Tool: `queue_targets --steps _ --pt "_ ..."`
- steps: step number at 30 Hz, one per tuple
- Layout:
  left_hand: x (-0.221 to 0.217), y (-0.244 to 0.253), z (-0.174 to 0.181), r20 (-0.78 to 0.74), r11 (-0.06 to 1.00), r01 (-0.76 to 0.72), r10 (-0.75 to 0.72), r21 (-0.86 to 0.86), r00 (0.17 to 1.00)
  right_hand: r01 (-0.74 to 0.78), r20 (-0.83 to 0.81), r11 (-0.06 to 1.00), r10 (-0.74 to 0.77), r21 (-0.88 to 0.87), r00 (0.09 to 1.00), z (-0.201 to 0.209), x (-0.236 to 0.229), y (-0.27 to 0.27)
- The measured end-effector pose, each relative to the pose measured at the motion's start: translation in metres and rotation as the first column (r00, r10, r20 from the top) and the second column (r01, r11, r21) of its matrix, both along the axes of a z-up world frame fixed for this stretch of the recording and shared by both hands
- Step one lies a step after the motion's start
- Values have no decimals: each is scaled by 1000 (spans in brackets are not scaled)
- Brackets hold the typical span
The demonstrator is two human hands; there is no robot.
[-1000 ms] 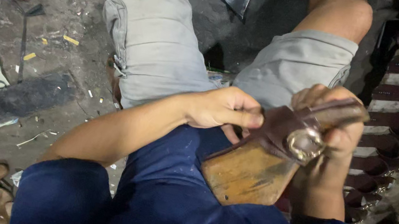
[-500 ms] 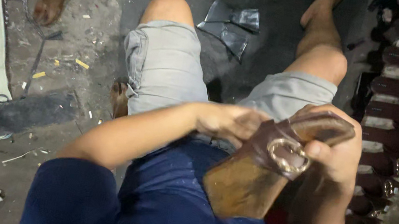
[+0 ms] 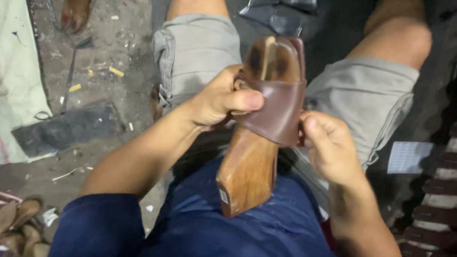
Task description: The person assembles brown leather sandals by attaching straps to wooden shoe lasts. They repeatedly position the straps, hammer them into place, and adjust the fit. The process is repeated for multiple sandals in a workshop setting.
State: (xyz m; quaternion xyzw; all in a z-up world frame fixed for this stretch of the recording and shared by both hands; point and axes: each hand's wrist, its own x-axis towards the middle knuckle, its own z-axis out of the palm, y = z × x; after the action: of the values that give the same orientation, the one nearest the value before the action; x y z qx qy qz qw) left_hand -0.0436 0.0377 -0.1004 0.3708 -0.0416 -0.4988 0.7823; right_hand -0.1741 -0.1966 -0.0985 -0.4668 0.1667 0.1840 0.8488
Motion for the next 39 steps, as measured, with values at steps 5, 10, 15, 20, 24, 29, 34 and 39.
queue_targets --steps 5,10,15,20,24,29,34,39 --pt "-8 12 -11 -90 999 -35 34 -9 995 82 -23 984 -79 156 997 -19 -24 17" --pt "-12 14 -3 71 996 -38 43 -79 997 13 60 997 -17 70 998 -10 -22 20" --pt "0 -2 3 284 861 249 -129 -444 950 -193 162 981 188 16 969 5 -17 31" --pt "32 -15 30 583 894 358 -145 -269 800 -383 194 858 334 342 922 14 -28 44" --pt "32 -10 45 485 990 99 -37 -102 874 -136 -23 986 134 -94 991 13 -33 37" --pt "-4 -9 24 567 938 -68 -147 341 810 -121 52 827 178 -550 983 15 -23 10" --pt "0 -16 7 543 947 -28 -160 321 824 83 274 982 -33 -172 961 24 2 -20" --pt "-3 -34 24 664 935 -85 -179 345 726 137 281 723 82 -678 956 30 3 -11"
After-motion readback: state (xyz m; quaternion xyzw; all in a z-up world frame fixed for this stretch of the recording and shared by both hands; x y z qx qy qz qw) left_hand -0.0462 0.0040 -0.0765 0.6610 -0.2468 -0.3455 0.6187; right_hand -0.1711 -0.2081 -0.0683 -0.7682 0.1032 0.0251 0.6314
